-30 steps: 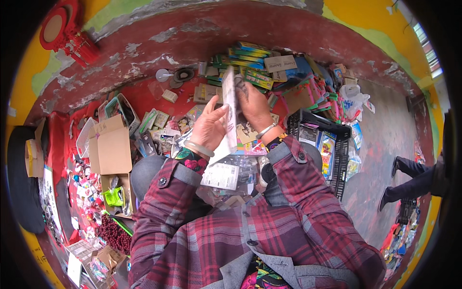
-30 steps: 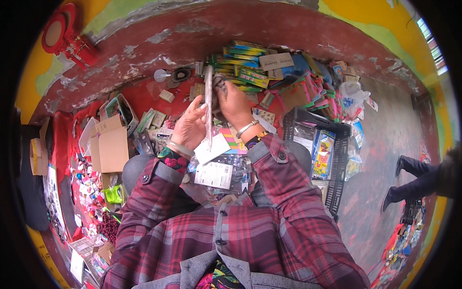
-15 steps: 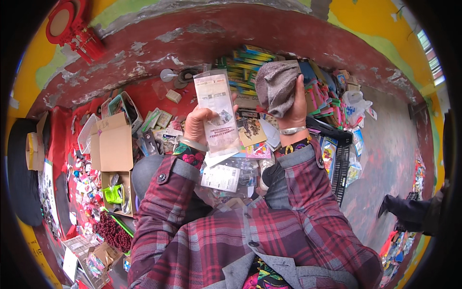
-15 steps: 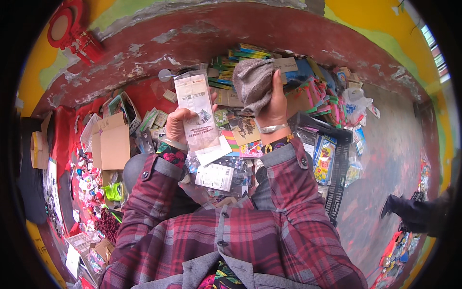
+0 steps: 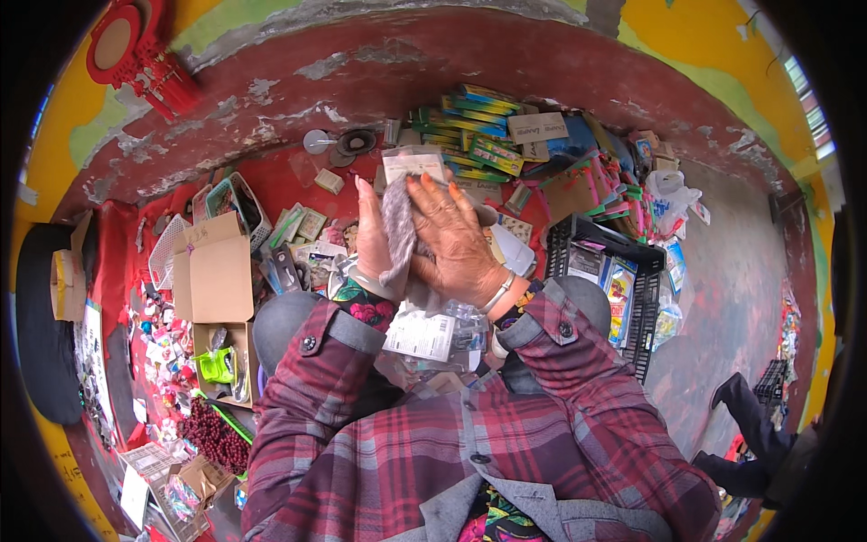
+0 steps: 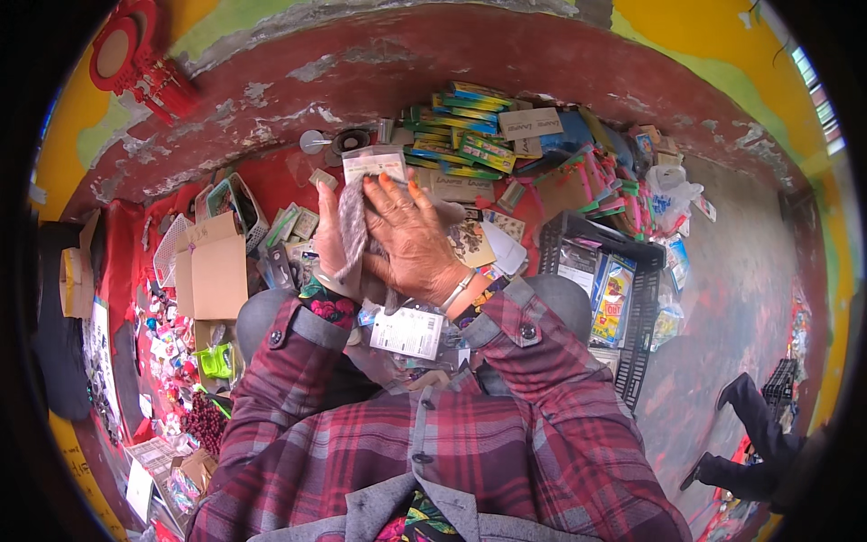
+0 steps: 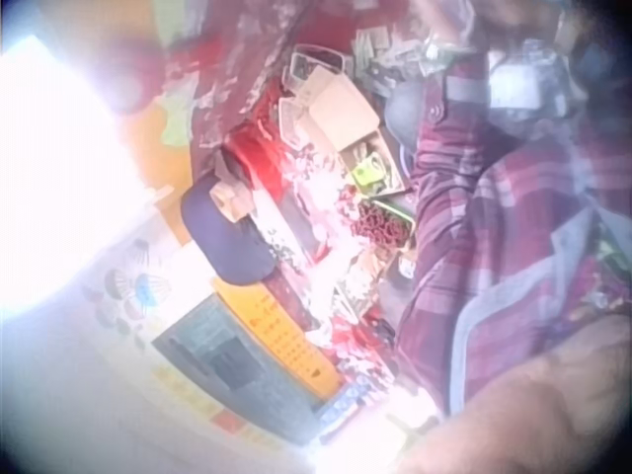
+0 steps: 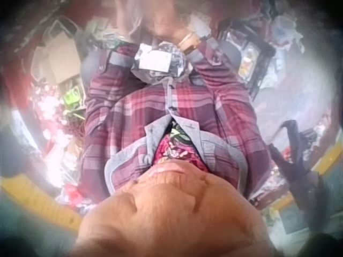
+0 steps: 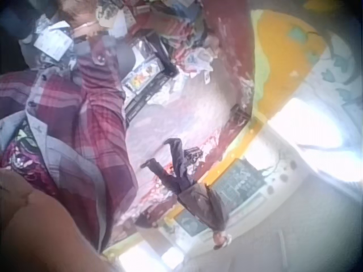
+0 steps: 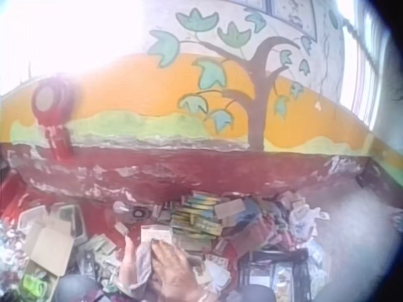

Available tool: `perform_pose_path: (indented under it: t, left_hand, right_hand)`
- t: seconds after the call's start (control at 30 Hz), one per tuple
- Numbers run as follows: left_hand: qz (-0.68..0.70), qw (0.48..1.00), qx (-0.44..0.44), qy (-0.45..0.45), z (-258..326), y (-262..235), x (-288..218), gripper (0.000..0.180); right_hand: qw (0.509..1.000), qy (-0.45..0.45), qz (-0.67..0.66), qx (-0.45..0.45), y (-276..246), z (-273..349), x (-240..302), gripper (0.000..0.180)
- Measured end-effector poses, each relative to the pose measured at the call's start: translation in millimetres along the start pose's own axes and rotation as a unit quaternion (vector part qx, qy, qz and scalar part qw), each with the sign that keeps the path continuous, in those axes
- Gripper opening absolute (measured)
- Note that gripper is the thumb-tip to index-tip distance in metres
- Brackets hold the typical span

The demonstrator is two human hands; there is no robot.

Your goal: The person sits on the floor and wipes various small packaged items with a cloth, including a white box, a pink package, a star-patterned card, and a colorful notebook. They handle each item one at a time, wiping both sides before placing it into a black crate.

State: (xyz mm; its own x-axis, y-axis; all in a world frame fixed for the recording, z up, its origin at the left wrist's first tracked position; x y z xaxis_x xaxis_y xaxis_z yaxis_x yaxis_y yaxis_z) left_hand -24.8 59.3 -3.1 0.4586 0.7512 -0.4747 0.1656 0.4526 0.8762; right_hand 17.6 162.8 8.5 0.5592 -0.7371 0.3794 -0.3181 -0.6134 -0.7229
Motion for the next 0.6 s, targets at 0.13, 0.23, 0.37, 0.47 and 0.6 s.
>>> perform_pose_path:
  t: [0.13, 0.23, 0.37, 0.47, 0.6]
  left_hand:
    - [0.023, 0.998, -0.044, -0.042, 7.4, 6.3, 12.4, 0.068]
    - [0.038, 0.994, -0.021, -0.101, 10.4, 8.9, 20.4, 0.065]
    - [-0.006, 0.993, -0.025, -0.111, 13.0, 13.7, 24.4, 0.064]
    - [-0.109, 0.984, -0.043, -0.134, 12.9, 5.5, 27.8, 0.056]
    - [-0.124, 0.977, 0.037, -0.171, 11.8, -0.7, 25.4, 0.048]
  right_hand:
    - [0.997, 0.053, -0.016, -0.055, -3.6, -6.5, -19.3, 0.063]
    - [0.987, 0.107, -0.059, -0.109, -10.3, -9.5, -30.3, 0.06]
    - [0.96, 0.172, -0.133, -0.176, -11.8, -7.2, -35.4, 0.044]
    - [0.946, 0.207, -0.172, -0.18, -18.8, -8.4, -40.6, 0.029]
    - [0.914, 0.255, -0.282, -0.144, -20.7, -3.0, -57.8, 0.026]
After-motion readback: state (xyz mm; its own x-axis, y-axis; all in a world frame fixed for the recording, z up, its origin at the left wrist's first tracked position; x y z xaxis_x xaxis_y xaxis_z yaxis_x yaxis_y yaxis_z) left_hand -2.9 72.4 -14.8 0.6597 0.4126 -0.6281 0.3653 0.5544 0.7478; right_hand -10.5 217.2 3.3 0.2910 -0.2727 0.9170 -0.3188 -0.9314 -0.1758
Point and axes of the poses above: each hand's wrist, its own z-axis away from the middle knuckle, its own y-axis out of the palm, x = y × z, the point moved 2 cm from there along -z, towards the middle knuckle, and after that the axes turned 6 degrees about -x, right-handed, at the moved point
